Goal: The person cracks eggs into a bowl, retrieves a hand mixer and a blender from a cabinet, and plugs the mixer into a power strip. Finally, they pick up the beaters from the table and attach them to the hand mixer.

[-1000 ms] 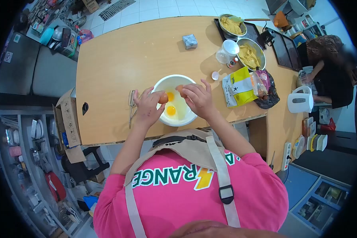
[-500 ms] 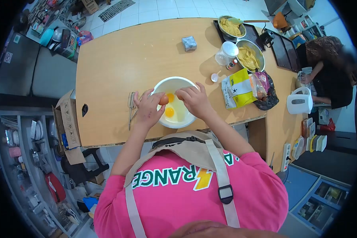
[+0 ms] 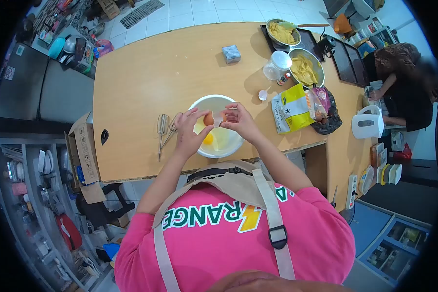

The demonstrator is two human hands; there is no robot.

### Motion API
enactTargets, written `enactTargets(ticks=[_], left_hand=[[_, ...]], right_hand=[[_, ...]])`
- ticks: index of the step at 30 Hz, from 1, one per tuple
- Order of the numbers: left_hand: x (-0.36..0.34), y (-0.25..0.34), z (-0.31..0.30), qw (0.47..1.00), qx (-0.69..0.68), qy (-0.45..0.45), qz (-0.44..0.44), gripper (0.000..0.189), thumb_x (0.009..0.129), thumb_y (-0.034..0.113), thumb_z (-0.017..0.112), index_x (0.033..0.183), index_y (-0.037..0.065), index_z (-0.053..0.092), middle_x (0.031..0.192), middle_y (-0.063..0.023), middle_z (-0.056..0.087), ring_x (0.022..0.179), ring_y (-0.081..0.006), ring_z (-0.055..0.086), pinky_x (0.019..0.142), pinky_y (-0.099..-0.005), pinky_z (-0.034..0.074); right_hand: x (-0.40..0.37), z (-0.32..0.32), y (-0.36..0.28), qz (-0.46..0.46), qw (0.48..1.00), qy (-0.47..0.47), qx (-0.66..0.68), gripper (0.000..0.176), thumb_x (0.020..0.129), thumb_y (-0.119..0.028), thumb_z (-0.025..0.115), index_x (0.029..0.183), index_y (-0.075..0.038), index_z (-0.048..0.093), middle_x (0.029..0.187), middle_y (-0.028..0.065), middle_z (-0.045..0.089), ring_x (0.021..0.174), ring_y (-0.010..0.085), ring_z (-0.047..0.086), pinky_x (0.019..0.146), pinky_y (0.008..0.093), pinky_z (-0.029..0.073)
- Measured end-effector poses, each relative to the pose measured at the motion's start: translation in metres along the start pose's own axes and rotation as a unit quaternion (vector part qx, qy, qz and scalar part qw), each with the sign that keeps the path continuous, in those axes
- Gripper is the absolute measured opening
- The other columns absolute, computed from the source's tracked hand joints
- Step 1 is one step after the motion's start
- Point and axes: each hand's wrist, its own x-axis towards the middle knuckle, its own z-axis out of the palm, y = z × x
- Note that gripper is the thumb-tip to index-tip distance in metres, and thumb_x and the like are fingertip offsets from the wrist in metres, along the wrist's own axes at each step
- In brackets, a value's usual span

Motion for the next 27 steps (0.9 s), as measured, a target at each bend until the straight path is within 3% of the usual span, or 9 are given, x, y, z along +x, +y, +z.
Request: enactTargets(ticks=[7, 9, 12, 15, 17, 18, 20, 24, 27], left_hand=[[0.002, -0.001, 0.01, 0.998, 0.056, -0.02, 0.034, 0.037, 0.081, 0.036, 0.066, 0.111, 0.014, 0.062, 0.127, -0.0069, 0.053, 0.129, -0.0301, 0.035, 0.106, -0.0458, 0.018], [0.004, -0.001, 0.004, 0.986, 0.142, -0.058, 0.068, 0.049, 0.081, 0.041, 0.065, 0.121, 0.013, 0.055, 0.137, -0.0112, 0.043, 0.133, -0.033, 0.029, 0.106, -0.0468, 0.018], [0.004, 0.008, -0.002, 0.996, 0.075, -0.006, 0.055, 0.068, 0.077, 0.044, 0.068, 0.132, 0.013, 0.042, 0.142, -0.0165, 0.033, 0.133, -0.035, 0.027, 0.105, -0.0523, 0.017], [0.002, 0.004, -0.012, 0.997, 0.078, 0.0, 0.026, 0.078, 0.075, 0.041, 0.071, 0.136, 0.01, 0.034, 0.144, -0.0199, 0.026, 0.132, -0.0364, 0.027, 0.105, -0.0508, 0.02], [-0.003, -0.006, -0.017, 0.997, 0.07, 0.023, 0.022, 0.078, 0.075, 0.039, 0.072, 0.136, 0.008, 0.033, 0.144, -0.0197, 0.027, 0.132, -0.0366, 0.027, 0.105, -0.0498, 0.021], [-0.006, -0.011, -0.019, 0.997, 0.064, 0.048, 0.015, 0.078, 0.075, 0.036, 0.073, 0.136, 0.007, 0.033, 0.144, -0.0195, 0.028, 0.132, -0.0369, 0.028, 0.106, -0.0487, 0.022], [-0.012, -0.019, -0.022, 0.996, 0.058, 0.064, 0.016, 0.079, 0.076, 0.036, 0.073, 0.137, 0.006, 0.031, 0.144, -0.0194, 0.028, 0.131, -0.0369, 0.028, 0.106, -0.0484, 0.022], [-0.021, -0.029, -0.025, 0.993, 0.045, 0.107, 0.022, 0.08, 0.077, 0.036, 0.072, 0.138, 0.005, 0.029, 0.144, -0.0195, 0.029, 0.131, -0.0365, 0.029, 0.106, -0.0475, 0.022], [-0.026, -0.028, -0.028, 0.994, 0.062, 0.09, 0.027, 0.078, 0.079, 0.031, 0.071, 0.138, 0.004, 0.029, 0.144, -0.0187, 0.028, 0.133, -0.035, 0.027, 0.109, -0.0454, 0.024]], right_hand=[[-0.008, 0.005, 0.002, 0.067, 0.982, -0.027, 0.173, 0.052, 0.076, 0.005, 0.069, 0.118, -0.004, 0.039, 0.113, 0.0119, 0.052, 0.099, 0.0189, 0.058, 0.088, 0.0307, 0.05], [-0.011, 0.003, 0.006, 0.079, 0.98, -0.028, 0.182, 0.052, 0.076, 0.006, 0.068, 0.118, -0.004, 0.039, 0.112, 0.0114, 0.052, 0.099, 0.0184, 0.058, 0.089, 0.0306, 0.05], [-0.01, -0.003, 0.015, 0.082, 0.967, -0.025, 0.238, 0.049, 0.078, 0.005, 0.066, 0.118, -0.005, 0.04, 0.111, 0.0104, 0.052, 0.099, 0.0171, 0.057, 0.088, 0.0294, 0.049], [-0.007, -0.029, 0.012, 0.052, 0.968, 0.037, 0.244, 0.044, 0.081, 0.002, 0.064, 0.118, -0.007, 0.042, 0.112, 0.0085, 0.054, 0.097, 0.0146, 0.057, 0.086, 0.0282, 0.048], [-0.003, -0.052, 0.02, -0.006, 0.936, 0.191, 0.295, 0.041, 0.082, 0.001, 0.064, 0.117, -0.006, 0.043, 0.109, 0.0075, 0.056, 0.095, 0.0135, 0.057, 0.078, 0.0244, 0.047], [-0.002, -0.062, 0.027, -0.007, 0.935, 0.194, 0.296, 0.041, 0.082, 0.001, 0.064, 0.117, -0.006, 0.043, 0.109, 0.0075, 0.056, 0.095, 0.0135, 0.057, 0.078, 0.0244, 0.047], [0.0, -0.079, 0.052, 0.02, 0.895, 0.348, 0.277, 0.04, 0.082, -0.002, 0.066, 0.115, -0.004, 0.044, 0.105, 0.0071, 0.057, 0.082, 0.0118, 0.057, 0.065, 0.0219, 0.045], [-0.005, -0.089, 0.119, 0.088, 0.857, 0.415, 0.292, 0.04, 0.081, -0.008, 0.069, 0.112, -0.003, 0.044, 0.096, 0.0059, 0.06, 0.062, 0.0096, 0.049, 0.052, 0.0219, 0.039], [0.003, -0.078, 0.129, 0.099, 0.812, 0.506, 0.273, 0.036, 0.081, -0.008, 0.07, 0.108, -0.003, 0.046, 0.091, 0.0046, 0.06, 0.061, 0.0094, 0.05, 0.05, 0.021, 0.038]])
